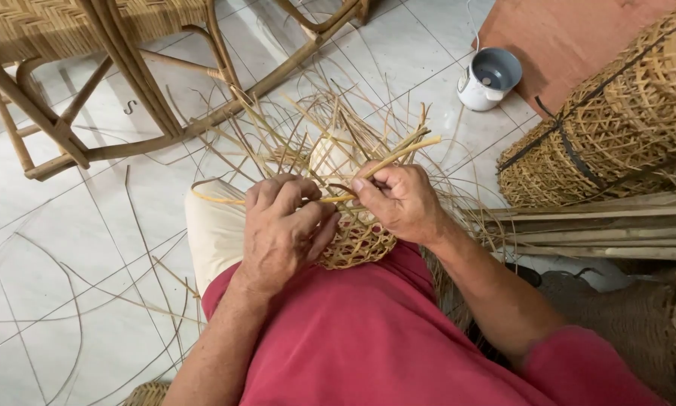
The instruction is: Weaving a small basket by hand using thin wooden or rattan strands
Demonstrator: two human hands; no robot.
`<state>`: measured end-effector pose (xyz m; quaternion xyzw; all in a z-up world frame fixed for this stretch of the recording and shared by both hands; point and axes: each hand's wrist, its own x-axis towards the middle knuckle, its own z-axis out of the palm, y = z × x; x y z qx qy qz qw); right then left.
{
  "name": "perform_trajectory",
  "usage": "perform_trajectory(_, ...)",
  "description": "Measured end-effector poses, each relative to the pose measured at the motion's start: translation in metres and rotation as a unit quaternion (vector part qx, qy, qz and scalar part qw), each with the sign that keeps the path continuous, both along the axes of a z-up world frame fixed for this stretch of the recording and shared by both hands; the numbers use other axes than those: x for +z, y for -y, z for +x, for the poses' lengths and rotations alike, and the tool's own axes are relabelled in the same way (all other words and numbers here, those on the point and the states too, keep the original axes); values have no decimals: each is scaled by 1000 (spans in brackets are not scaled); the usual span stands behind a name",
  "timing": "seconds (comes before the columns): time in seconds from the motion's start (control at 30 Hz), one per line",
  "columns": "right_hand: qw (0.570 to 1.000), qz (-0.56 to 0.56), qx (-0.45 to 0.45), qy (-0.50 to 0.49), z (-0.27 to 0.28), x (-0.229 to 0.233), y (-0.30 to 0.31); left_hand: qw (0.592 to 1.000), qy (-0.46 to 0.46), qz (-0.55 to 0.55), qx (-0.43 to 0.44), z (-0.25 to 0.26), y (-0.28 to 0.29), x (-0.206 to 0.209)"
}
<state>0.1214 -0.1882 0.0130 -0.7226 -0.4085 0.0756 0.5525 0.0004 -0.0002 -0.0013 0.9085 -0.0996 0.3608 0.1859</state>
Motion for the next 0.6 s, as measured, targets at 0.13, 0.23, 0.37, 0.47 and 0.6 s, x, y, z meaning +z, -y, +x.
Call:
perform_trajectory(0.13, 1000, 16, 16, -13, 1, -4, 1, 999, 31, 8, -6, 3, 1, -5)
perform_trajectory(0.23, 1000, 19, 14, -16, 2, -9, 1, 998, 54, 20, -3, 4, 3, -6)
perform_trajectory(0.37, 999, 32, 20, -21, 4, -10, 2, 996, 71, 55, 22, -2, 1, -1)
perform_trajectory(0.47, 997, 49, 37, -36, 6, -13, 4, 993, 73, 83, 50, -5, 2, 1)
perform_trajectory(0.6, 996, 40, 41, -65, 6, -7, 6, 998, 34, 44, 31, -6, 1, 11)
